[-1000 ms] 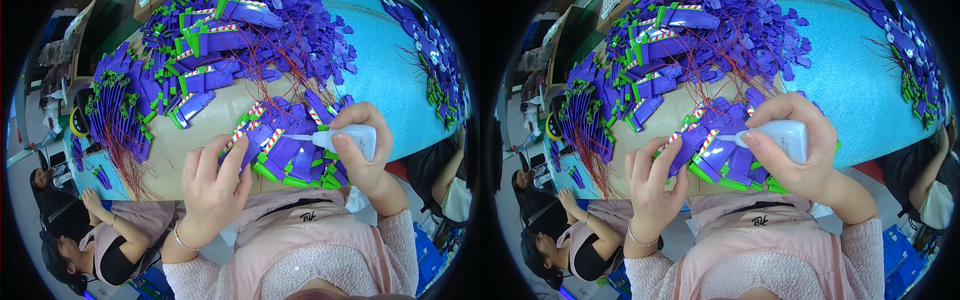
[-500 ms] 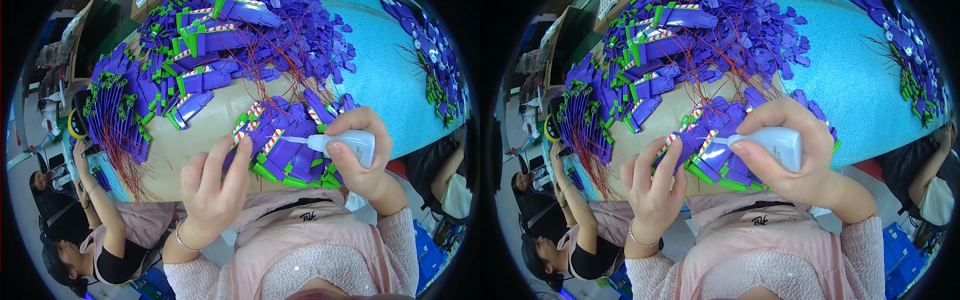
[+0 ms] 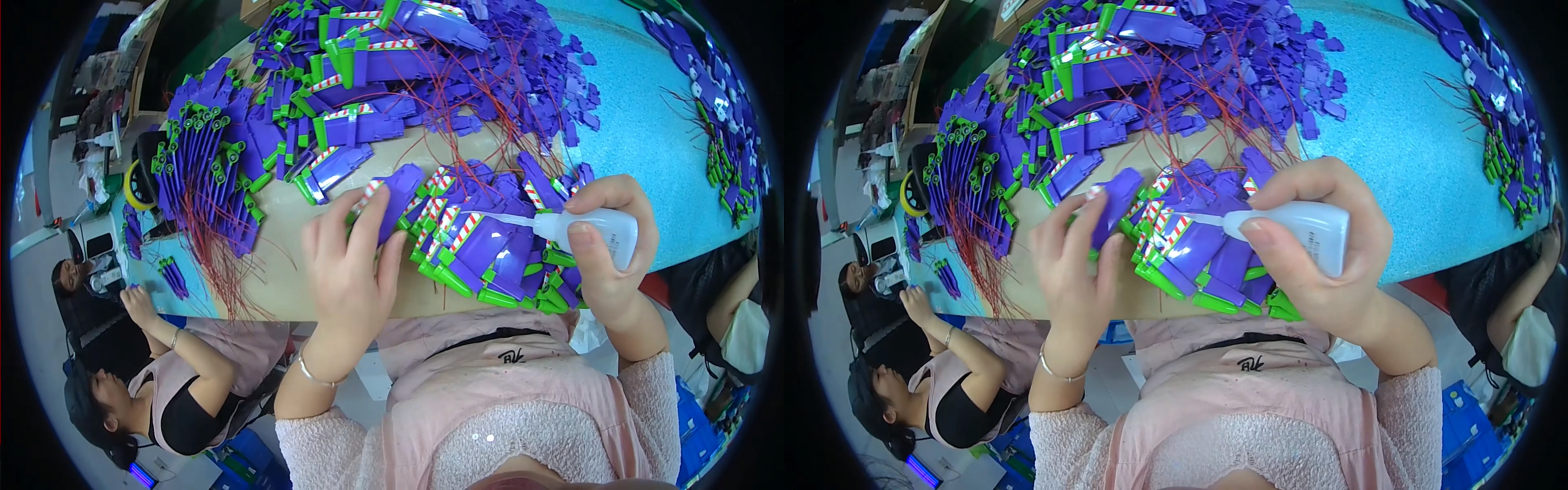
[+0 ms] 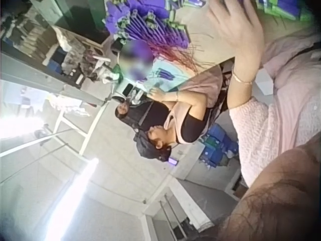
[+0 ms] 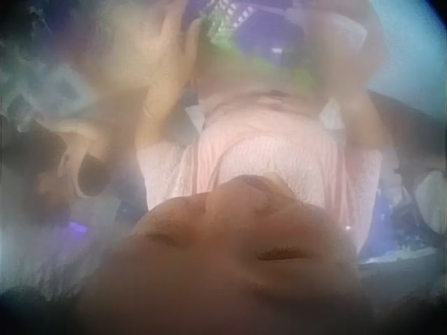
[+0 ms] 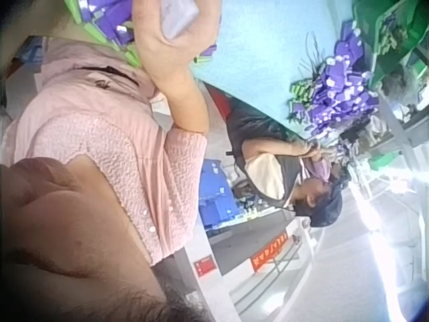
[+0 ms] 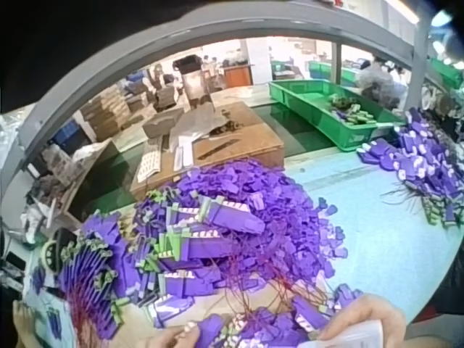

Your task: The person glues small purple and green plastic or foam parts together by hand at a workbench, using a glue bottle to apply adhesive.

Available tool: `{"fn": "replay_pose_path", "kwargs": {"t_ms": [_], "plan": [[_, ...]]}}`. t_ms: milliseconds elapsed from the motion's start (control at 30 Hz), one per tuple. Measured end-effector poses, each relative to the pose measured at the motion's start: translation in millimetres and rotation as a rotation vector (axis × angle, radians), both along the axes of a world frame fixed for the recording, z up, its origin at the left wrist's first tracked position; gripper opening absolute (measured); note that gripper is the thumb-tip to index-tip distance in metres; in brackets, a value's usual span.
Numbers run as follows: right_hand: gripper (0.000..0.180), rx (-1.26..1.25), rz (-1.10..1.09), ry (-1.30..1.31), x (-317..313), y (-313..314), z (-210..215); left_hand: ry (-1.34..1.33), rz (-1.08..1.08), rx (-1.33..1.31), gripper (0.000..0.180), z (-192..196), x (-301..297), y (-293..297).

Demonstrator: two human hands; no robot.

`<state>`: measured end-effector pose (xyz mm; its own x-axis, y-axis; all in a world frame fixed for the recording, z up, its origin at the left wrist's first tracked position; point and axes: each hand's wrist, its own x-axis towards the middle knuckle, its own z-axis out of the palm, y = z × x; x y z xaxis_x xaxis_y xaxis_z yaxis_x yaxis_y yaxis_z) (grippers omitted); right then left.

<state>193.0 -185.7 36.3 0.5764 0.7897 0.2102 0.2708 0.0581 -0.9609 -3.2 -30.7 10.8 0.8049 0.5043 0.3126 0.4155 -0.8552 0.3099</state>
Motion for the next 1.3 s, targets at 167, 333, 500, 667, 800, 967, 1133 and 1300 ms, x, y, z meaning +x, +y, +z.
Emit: {"fn": "replay_pose_path", "kwargs": {"t_ms": [167, 333, 500, 667, 800, 967, 1133, 1300], "plan": [[0.019, -0.034, 0.017, -0.011, 0.5, 0.4, -1.9, -0.048, -0.072, -0.151, 0.029, -10.3, -5.5, 23.8], [0.018, -0.056, -0.003, 0.006, -0.3, 1.8, -1.7, 0.085, 0.093, 0.165, 0.03, -12.7, -1.5, 60.6], [0.019, -0.126, -0.012, 0.025, 0.3, 1.3, 0.3, 0.24, 0.14, 0.155, 0.035, -1.9, -9.3, 64.1], [0.018, -0.049, -0.032, 0.058, 0.2, 5.7, -3.8, 0.107, 0.082, -0.246, 0.036, 25.4, -13.5, 25.8], [0.018, -0.059, -0.013, 0.043, 0.2, 7.6, -2.5, 0.017, -0.046, -0.255, 0.042, 26.2, -2.6, 0.7], [0.017, -0.059, 0.026, 0.003, -3.0, 9.6, -2.7, 0.012, -0.079, -0.193, 0.05, 22.1, -0.1, -2.2], [0.018, -0.05, 0.097, -0.076, -7.5, 11.7, -2.1, 0.019, -0.076, -0.187, 0.05, 22.3, 0.8, -2.8], [0.02, -0.077, 0.093, -0.077, -3.8, 10.3, -1.3, 0.026, -0.073, -0.173, 0.05, 21.7, 0.4, -4.5]]}}
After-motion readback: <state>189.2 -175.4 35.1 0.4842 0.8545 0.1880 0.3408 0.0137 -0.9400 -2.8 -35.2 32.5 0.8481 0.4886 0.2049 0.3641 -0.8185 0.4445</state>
